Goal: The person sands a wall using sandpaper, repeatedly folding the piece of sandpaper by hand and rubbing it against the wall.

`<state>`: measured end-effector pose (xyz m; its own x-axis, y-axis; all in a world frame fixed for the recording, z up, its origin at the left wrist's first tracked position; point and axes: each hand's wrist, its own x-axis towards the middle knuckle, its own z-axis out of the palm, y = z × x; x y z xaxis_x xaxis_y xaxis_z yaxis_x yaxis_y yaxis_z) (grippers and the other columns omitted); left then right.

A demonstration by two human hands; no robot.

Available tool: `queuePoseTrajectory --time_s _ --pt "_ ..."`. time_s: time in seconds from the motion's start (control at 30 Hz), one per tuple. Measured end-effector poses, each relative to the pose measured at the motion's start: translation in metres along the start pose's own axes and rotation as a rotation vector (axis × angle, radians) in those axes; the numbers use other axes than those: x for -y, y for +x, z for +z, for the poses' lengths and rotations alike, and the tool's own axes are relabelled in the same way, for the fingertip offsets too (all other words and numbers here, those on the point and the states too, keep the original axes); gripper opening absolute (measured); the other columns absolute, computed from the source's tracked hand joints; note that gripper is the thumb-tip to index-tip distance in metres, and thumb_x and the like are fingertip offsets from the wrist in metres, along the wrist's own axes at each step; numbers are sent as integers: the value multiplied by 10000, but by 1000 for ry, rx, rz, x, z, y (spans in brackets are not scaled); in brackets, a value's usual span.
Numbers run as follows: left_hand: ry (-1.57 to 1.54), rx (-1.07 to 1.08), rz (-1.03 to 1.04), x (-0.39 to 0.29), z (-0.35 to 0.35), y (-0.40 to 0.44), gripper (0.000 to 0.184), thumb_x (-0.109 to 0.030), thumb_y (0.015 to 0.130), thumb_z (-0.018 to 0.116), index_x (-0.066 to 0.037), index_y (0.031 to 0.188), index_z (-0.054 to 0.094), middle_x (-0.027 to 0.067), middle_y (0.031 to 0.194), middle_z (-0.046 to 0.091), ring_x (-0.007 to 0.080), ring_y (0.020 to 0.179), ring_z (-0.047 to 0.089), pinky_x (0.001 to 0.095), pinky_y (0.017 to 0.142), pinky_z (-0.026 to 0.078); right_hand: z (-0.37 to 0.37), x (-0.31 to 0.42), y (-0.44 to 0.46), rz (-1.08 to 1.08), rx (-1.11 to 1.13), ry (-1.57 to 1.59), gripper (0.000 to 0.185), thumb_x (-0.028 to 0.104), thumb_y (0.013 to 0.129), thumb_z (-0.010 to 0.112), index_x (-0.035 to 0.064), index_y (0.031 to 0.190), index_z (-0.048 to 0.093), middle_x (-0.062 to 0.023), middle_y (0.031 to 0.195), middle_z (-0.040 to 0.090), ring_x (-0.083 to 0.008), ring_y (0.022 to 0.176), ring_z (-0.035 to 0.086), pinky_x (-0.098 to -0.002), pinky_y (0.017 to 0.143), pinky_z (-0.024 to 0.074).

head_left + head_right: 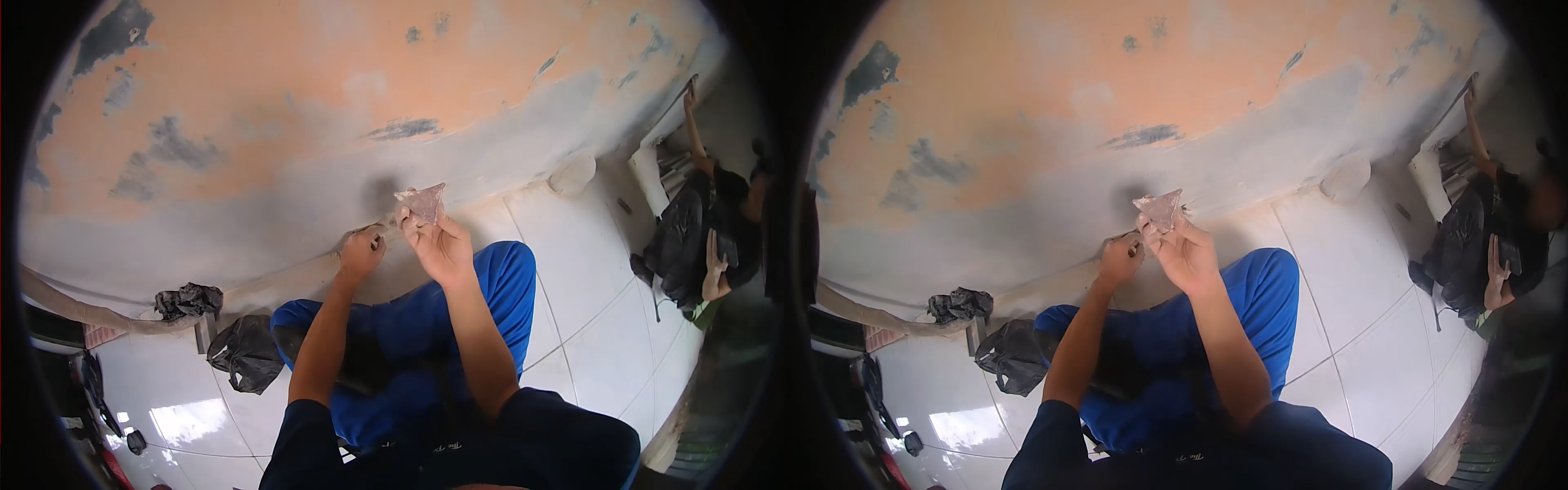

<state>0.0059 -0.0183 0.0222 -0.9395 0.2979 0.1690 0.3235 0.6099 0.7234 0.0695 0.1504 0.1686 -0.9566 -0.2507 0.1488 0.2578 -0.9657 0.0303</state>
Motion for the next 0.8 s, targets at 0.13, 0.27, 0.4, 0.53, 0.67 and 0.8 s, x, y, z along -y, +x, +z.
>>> queuePoseTrajectory --time_s 0.13,0.27,0.4,0.53,0.67,0.8 --pt "-191 103 -17 -13 -3 2 258 -187 808 680 -37 1018 673 136 917 712 270 746 704 366 722 550 -44 38 -3 41 -222 -276 361 139 999 474 -19 1321 436 -209 1282 517 -335 1134 554 -354 926 520" --pt "-482 168 29 -25 -3 -3 298 -215 825 712 -24 1048 660 126 974 703 200 829 694 318 749 544 -62 52 -1 57 -508 -672 357 205 1007 494 -20 1283 465 -199 1209 569 -304 1049 607 -324 878 533" --pt "-602 265 38 -27 -9 -2 325 -213 841 717 -19 1088 634 108 1005 679 164 906 654 299 778 531 -76 48 3 122 -588 -731 340 227 998 528 -21 1230 510 -188 1157 606 -284 1040 620 -318 879 538" --pt "-575 304 15 -23 -7 2 368 -223 844 720 -5 1124 621 99 1006 672 160 904 644 300 787 526 -86 40 1 96 -545 -930 326 232 982 571 -5 1203 535 -130 1082 651 -224 963 644 -321 885 524" --pt "-609 281 8 -25 -5 3 434 -184 853 740 -29 1236 606 70 995 671 109 849 624 276 771 505 -102 34 1 -13 -578 -1058 274 214 952 632 -3 1116 601 -83 1032 665 -165 913 639 -290 843 503" --pt "-602 328 -25 -29 -5 5 432 -195 876 721 -15 1251 601 74 969 677 105 831 616 273 757 504 -112 36 1 -73 -617 -1254 293 223 929 673 -12 1097 628 -50 1031 659 -124 906 616 -256 822 478"
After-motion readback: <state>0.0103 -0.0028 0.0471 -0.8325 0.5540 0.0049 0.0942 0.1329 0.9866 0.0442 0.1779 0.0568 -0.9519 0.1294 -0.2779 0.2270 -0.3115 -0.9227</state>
